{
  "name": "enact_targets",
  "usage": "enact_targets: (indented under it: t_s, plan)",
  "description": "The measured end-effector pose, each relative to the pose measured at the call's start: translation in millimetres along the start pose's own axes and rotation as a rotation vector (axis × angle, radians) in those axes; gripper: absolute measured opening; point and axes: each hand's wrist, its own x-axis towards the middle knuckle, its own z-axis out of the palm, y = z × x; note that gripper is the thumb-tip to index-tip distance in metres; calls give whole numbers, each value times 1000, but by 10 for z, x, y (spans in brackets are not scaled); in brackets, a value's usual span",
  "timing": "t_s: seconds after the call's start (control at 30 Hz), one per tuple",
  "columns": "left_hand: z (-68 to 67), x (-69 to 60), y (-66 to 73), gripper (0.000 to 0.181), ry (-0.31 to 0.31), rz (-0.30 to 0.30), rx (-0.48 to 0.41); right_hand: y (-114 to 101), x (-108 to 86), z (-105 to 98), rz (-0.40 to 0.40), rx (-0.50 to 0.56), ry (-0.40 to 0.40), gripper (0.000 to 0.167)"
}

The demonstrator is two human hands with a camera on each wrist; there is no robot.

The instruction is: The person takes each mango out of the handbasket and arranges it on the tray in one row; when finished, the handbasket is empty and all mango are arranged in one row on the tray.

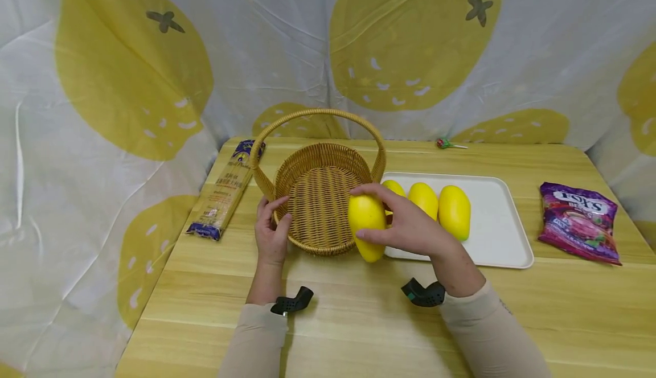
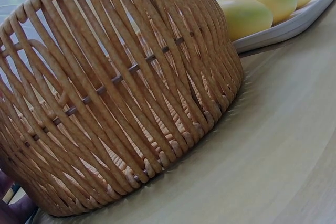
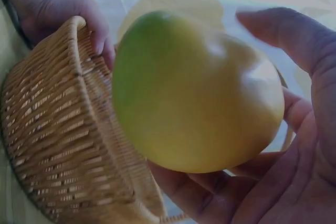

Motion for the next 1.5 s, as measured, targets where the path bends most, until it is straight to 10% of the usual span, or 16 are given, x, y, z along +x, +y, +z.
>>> enact_targets:
  t_s: [0.33, 0.57, 0.97, 1.5]
  plan:
    - [4, 2, 7, 37, -5, -5, -13, 326, -242, -269, 46, 62, 50, 74]
    - [11, 19, -10, 36, -9, 40, -44, 471, -324, -536, 26, 152, 274, 95]
    - [5, 10, -6, 37, -9, 24, -23, 714, -382, -759, -63, 394, 518, 51]
    - [17, 20, 3, 37, -1, 21, -25, 981, -522, -1041, 139, 427, 642, 80]
